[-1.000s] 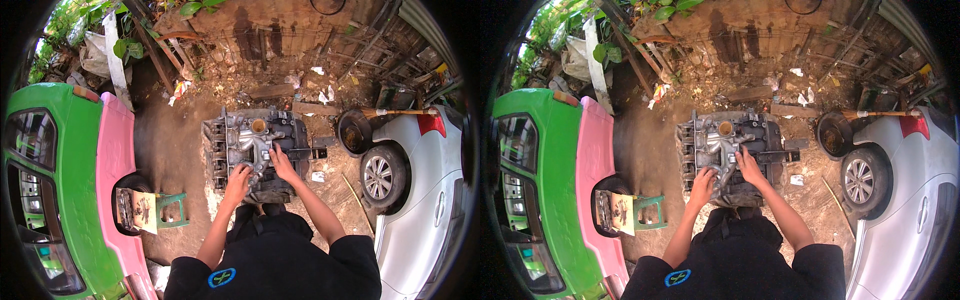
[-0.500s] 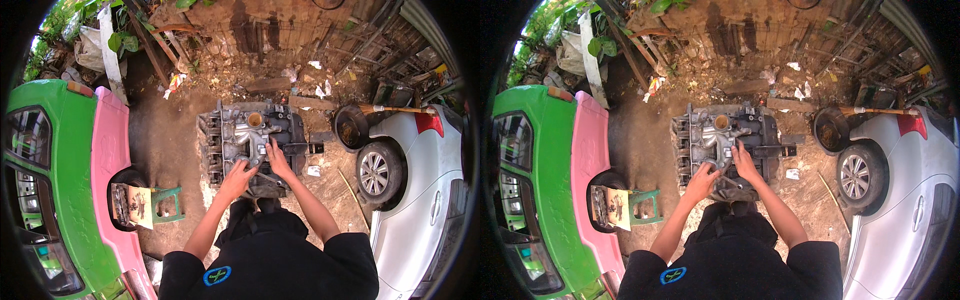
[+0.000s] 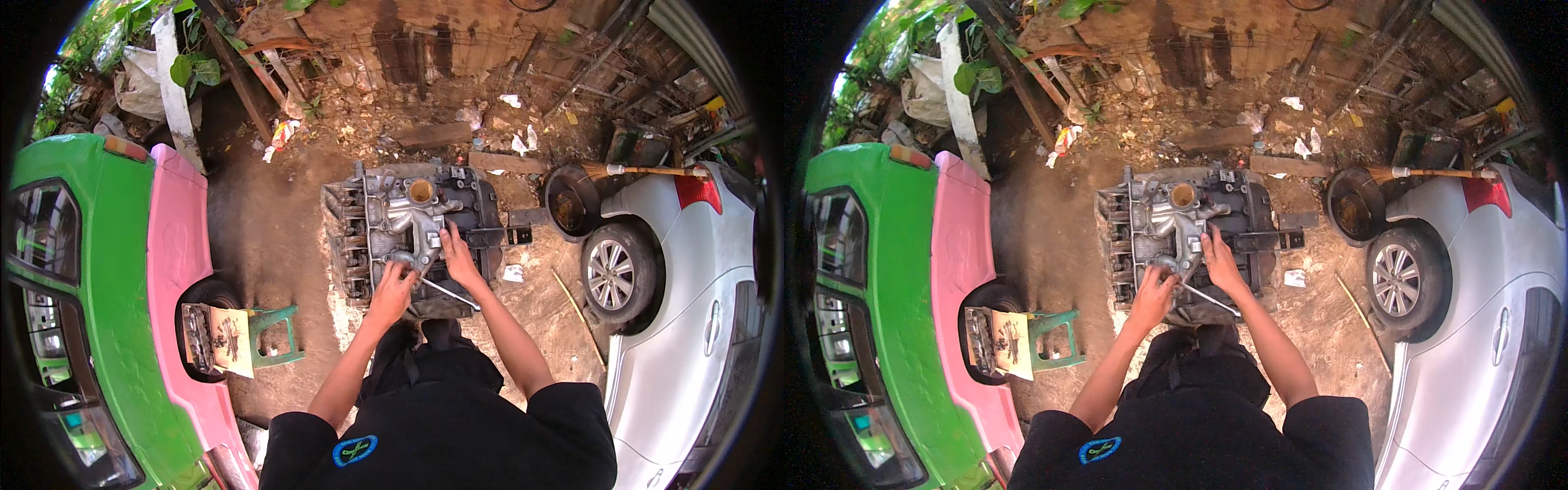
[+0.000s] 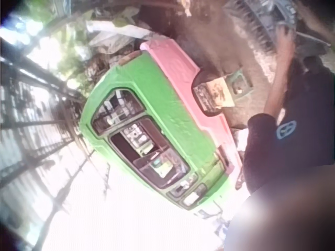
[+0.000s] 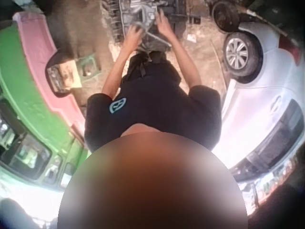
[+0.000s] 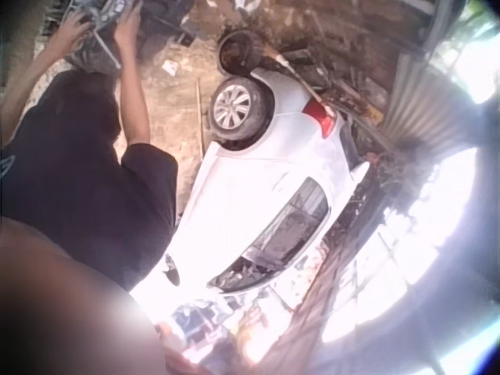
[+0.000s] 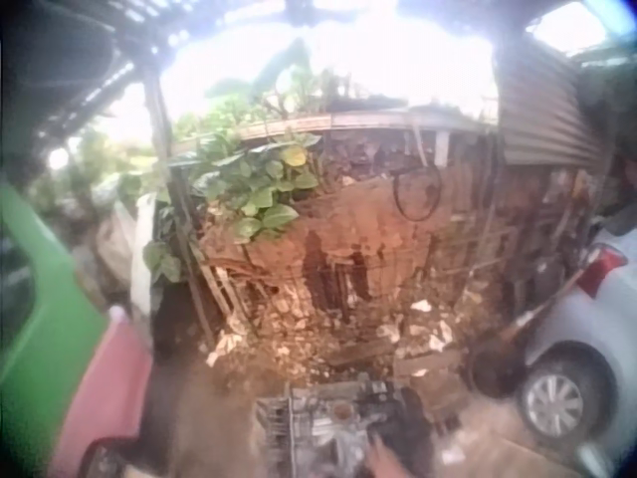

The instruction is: The person uses a wrench to loosen and remove bolts from a car engine block placed on the ground. They repeatedly reposition the wrench and hands to access different bolts, then place the wrench on a nearby stool before continuing to remove additional bolts.

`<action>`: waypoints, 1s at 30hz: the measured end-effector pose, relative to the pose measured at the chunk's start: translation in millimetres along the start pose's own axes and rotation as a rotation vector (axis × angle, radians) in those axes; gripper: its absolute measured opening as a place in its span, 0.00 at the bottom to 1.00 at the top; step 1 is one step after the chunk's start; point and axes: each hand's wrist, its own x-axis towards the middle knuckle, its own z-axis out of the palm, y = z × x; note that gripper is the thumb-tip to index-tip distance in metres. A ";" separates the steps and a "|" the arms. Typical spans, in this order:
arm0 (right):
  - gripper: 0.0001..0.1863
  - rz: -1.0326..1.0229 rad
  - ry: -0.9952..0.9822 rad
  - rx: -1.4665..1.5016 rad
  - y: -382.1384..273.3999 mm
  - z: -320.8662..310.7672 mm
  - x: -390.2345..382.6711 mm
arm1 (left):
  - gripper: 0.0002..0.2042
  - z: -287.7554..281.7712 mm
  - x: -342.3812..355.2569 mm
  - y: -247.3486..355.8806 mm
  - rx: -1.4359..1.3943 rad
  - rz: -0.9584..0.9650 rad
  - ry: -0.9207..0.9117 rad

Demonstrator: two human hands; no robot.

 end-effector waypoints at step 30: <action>0.37 -0.025 -0.146 0.067 4.0 -12.7 9.1 | 0.10 0.4 41.7 -23.0 -0.245 -0.703 0.074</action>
